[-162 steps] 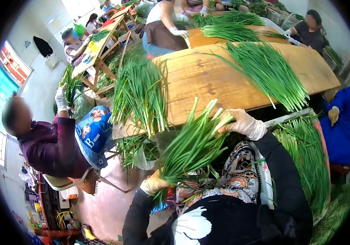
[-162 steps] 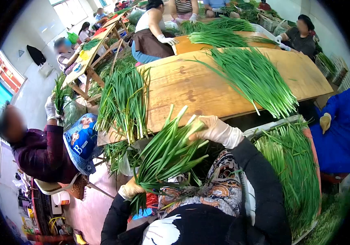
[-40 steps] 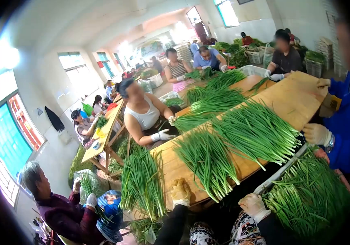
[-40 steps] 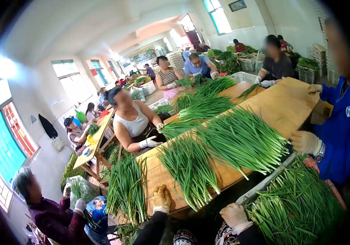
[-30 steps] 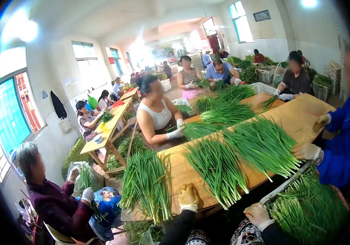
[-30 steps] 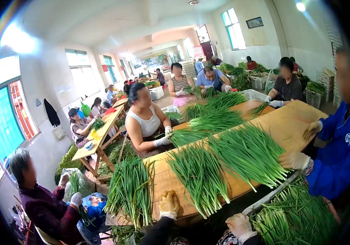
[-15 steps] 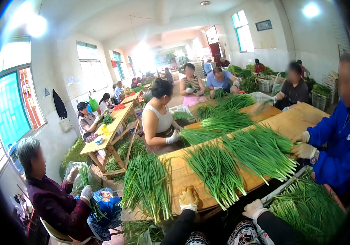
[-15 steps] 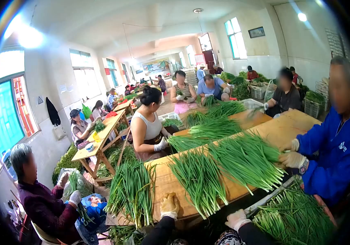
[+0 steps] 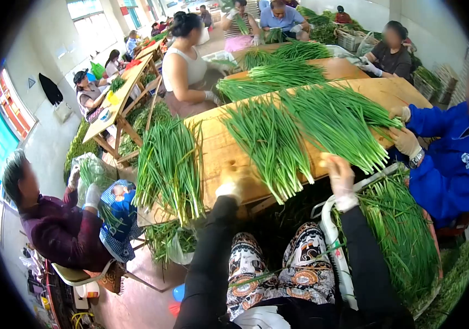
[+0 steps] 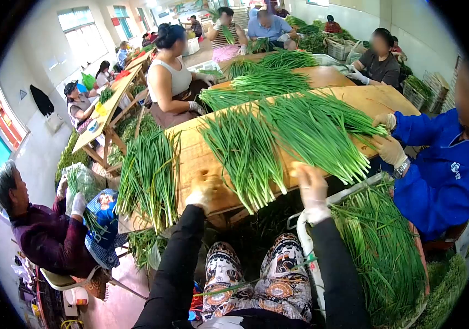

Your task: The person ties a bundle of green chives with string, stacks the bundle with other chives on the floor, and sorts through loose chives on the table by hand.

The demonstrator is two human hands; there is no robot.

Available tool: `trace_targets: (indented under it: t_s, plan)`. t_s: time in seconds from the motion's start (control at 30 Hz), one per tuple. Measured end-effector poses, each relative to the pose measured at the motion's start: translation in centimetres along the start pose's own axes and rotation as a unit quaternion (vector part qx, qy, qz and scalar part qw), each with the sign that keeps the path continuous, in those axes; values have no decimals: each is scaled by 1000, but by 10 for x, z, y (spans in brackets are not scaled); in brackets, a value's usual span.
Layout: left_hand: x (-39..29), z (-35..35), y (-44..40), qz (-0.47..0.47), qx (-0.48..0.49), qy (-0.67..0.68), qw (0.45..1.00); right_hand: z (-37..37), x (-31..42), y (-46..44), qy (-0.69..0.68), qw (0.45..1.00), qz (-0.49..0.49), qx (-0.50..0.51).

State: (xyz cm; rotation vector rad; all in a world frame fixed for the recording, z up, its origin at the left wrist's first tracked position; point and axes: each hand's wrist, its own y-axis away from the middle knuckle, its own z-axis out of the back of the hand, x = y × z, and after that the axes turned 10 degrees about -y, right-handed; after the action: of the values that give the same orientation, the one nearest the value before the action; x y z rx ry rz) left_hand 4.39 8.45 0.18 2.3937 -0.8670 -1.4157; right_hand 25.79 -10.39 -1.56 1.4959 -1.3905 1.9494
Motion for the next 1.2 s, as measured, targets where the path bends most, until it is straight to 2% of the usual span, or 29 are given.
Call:
trace_targets:
  t_s: [0.03, 0.07, 0.1, 0.13, 0.17, 0.2, 0.23, 0.27, 0.3, 0.33, 0.4, 0.43, 0.47, 0.53, 0.57, 0.6, 0.63, 0.67, 0.73, 0.8, 0.87, 0.9, 0.93, 1.0, 1.03, 1.07, 1.13, 1.17, 1.2]
  plan:
    - [-3, -18, 13, -35, -36, -368, 928, -15, 27, -3, 103, 992, 64, 40]
    - [2, -30, 13, -73, -71, -478, 872, -32, 18, -8, 40, 990, 30, 129]
    - [15, -26, -6, -102, -71, -493, 861, -45, 14, -4, 143, 961, 134, 196]
    - [34, -14, -36, -127, -42, -458, 879, -62, 18, 7, 160, 944, 153, 244]
    - [47, -5, -56, -132, -19, -433, 892, -73, 38, 14, 238, 918, 77, 309]
    - [52, 2, -65, -122, -1, -426, 897, -87, 37, 23, 349, 883, 67, 305]
    - [36, -8, -37, -37, 25, -454, 890, -93, 40, 23, 385, 847, 13, 366]
    - [35, -1, -39, -36, 26, -454, 890, -97, 41, 23, 418, 802, -42, 424]
    - [35, 10, -41, -33, 108, -301, 947, -98, 41, 26, 414, 811, -26, 413]
    - [37, 19, -42, -29, 185, -137, 973, -98, 38, 25, 415, 809, -28, 416]
    - [23, 10, -1, 4, 179, -71, 981, -96, 25, 22, 269, 853, -145, 424]
    - [18, 12, 10, 4, 230, -16, 973, -94, 16, 28, 91, 894, -217, 382]
    - [14, 14, 17, 3, 280, 38, 959, -93, 35, 27, -2, 882, -322, 343]
    - [13, 17, 21, 2, 285, -12, 959, -93, 32, 37, 92, 899, -217, 370]
    - [18, 19, 20, -7, 263, -73, 962, -96, 30, 44, 113, 893, -204, 384]
    - [23, 21, 18, -15, 239, -134, 962, -97, 29, 51, 203, 890, -121, 391]
    - [29, 24, 12, -31, 204, -194, 959, -99, 32, 55, 200, 883, -127, 404]
    - [33, 29, 8, -31, 203, -193, 959, -101, 34, 58, 197, 877, -133, 418]
    - [39, 37, 3, 23, 198, -169, 965, -101, 35, 63, 171, 871, -123, 443]
    - [43, 43, 6, 15, 217, -125, 968, -103, 36, 64, 144, 864, -112, 468]
    - [37, 43, 24, 62, 219, -83, 970, -105, 40, 62, -22, 807, -319, 497]
    - [38, 44, 27, 79, 178, -91, 977, -106, 32, 65, -147, 807, -338, 461]
    - [40, 46, 28, 79, 176, -88, 977, -104, 30, 60, -163, 793, -366, 459]
    - [46, 51, 26, 11, 250, -165, 954, -110, 26, 60, -140, 820, -411, 374]
    - [55, 57, 18, 9, 231, -193, 953, -114, 31, 59, -146, 815, -450, 334]
    - [57, 58, 19, 14, 250, -185, 950, -122, 12, 62, -227, 794, -475, 304]
    - [83, 64, 1, -224, 167, -289, 916, -128, -5, 72, -320, 808, -459, 183]
    - [58, 39, 51, -229, 197, -230, 925, -130, -2, 72, -320, 808, -460, 183]
    - [74, 46, 48, -330, 179, -212, 902, -131, 1, 72, -362, 790, -469, 157]
